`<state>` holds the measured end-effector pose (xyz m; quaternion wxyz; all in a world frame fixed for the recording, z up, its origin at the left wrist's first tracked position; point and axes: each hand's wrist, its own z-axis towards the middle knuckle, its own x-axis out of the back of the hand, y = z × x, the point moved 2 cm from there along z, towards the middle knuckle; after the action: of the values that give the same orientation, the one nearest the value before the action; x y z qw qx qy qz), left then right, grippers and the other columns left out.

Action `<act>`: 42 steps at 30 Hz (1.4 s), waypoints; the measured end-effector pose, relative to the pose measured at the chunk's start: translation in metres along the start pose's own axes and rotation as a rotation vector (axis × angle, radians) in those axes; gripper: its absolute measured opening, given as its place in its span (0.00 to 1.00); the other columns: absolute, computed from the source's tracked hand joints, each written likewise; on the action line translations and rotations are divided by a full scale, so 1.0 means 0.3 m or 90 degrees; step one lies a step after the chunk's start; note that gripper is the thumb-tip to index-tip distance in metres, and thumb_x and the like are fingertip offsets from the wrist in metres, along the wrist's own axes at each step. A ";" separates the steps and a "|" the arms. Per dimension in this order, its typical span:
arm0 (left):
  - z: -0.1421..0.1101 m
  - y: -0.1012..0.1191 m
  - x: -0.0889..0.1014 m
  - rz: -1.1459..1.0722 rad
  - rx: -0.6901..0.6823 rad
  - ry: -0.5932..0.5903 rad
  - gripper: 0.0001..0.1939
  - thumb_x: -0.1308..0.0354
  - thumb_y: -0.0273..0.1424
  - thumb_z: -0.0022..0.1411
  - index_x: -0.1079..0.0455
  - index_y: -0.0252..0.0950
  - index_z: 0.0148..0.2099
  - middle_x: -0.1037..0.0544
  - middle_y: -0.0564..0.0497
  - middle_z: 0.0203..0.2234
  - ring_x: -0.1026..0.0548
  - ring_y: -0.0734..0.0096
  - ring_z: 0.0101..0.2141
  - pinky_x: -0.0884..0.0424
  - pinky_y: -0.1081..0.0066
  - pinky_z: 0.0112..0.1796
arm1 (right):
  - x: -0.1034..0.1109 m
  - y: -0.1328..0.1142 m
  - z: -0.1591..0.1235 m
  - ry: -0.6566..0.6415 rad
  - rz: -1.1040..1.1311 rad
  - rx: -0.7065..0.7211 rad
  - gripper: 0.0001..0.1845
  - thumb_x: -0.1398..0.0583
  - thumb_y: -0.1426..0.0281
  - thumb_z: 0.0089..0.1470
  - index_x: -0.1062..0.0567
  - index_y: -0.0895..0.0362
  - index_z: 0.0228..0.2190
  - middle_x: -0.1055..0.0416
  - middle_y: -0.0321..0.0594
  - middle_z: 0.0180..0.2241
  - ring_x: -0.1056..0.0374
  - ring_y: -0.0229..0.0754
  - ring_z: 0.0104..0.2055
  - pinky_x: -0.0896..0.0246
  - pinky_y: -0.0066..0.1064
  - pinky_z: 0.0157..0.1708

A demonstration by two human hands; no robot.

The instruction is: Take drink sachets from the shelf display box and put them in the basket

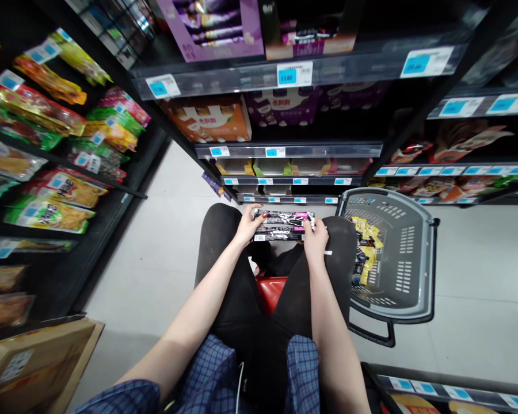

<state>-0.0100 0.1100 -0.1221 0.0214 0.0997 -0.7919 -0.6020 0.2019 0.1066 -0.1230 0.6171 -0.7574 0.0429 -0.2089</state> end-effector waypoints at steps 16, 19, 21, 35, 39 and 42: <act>-0.060 0.068 -0.012 -0.104 0.079 -0.250 0.53 0.32 0.25 0.41 0.55 0.53 0.64 0.29 0.51 0.39 0.27 0.74 0.27 0.23 0.68 0.24 | 0.003 -0.006 0.003 0.015 0.123 -0.031 0.14 0.44 0.58 0.48 0.31 0.57 0.28 0.36 0.30 0.17 0.40 0.36 0.18 0.40 0.30 0.21; -0.046 0.057 -0.011 -0.082 0.054 -0.201 0.45 0.31 0.27 0.40 0.47 0.48 0.59 0.31 0.50 0.40 0.27 0.74 0.29 0.22 0.69 0.25 | -0.007 -0.011 0.002 -0.027 0.164 -0.052 0.13 0.45 0.58 0.48 0.32 0.56 0.27 0.38 0.29 0.16 0.42 0.34 0.14 0.43 0.28 0.16; -0.042 0.054 -0.010 -0.075 0.044 -0.180 0.40 0.31 0.27 0.40 0.43 0.44 0.55 0.32 0.51 0.40 0.27 0.73 0.30 0.22 0.67 0.26 | -0.012 -0.014 0.001 -0.049 0.186 -0.062 0.13 0.45 0.58 0.48 0.32 0.56 0.29 0.36 0.30 0.17 0.41 0.35 0.14 0.43 0.28 0.15; -0.041 0.062 -0.017 -0.070 -0.012 -0.147 0.44 0.33 0.30 0.44 0.50 0.47 0.61 0.31 0.44 0.50 0.25 0.64 0.35 0.22 0.63 0.28 | -0.016 0.048 0.030 -0.057 0.151 -0.070 0.15 0.44 0.61 0.43 0.25 0.57 0.29 0.35 0.30 0.17 0.38 0.38 0.21 0.40 0.30 0.23; -0.034 0.052 -0.010 -0.051 -0.003 -0.080 0.39 0.33 0.32 0.44 0.44 0.43 0.57 0.29 0.48 0.38 0.25 0.67 0.29 0.22 0.62 0.27 | -0.015 0.052 0.031 -0.058 0.136 -0.062 0.16 0.44 0.59 0.42 0.24 0.58 0.27 0.33 0.32 0.17 0.37 0.40 0.23 0.41 0.30 0.25; -0.028 0.044 -0.005 -0.046 -0.005 -0.047 0.33 0.33 0.32 0.45 0.42 0.42 0.53 0.33 0.51 0.35 0.26 0.70 0.28 0.22 0.62 0.26 | -0.010 0.045 0.027 -0.065 0.133 -0.050 0.18 0.44 0.56 0.43 0.24 0.58 0.25 0.32 0.34 0.18 0.35 0.42 0.26 0.41 0.31 0.26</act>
<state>-0.0088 0.1056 -0.1069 -0.0289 0.1059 -0.7855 -0.6090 0.2047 0.1119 -0.1378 0.6069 -0.7820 0.0984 -0.1025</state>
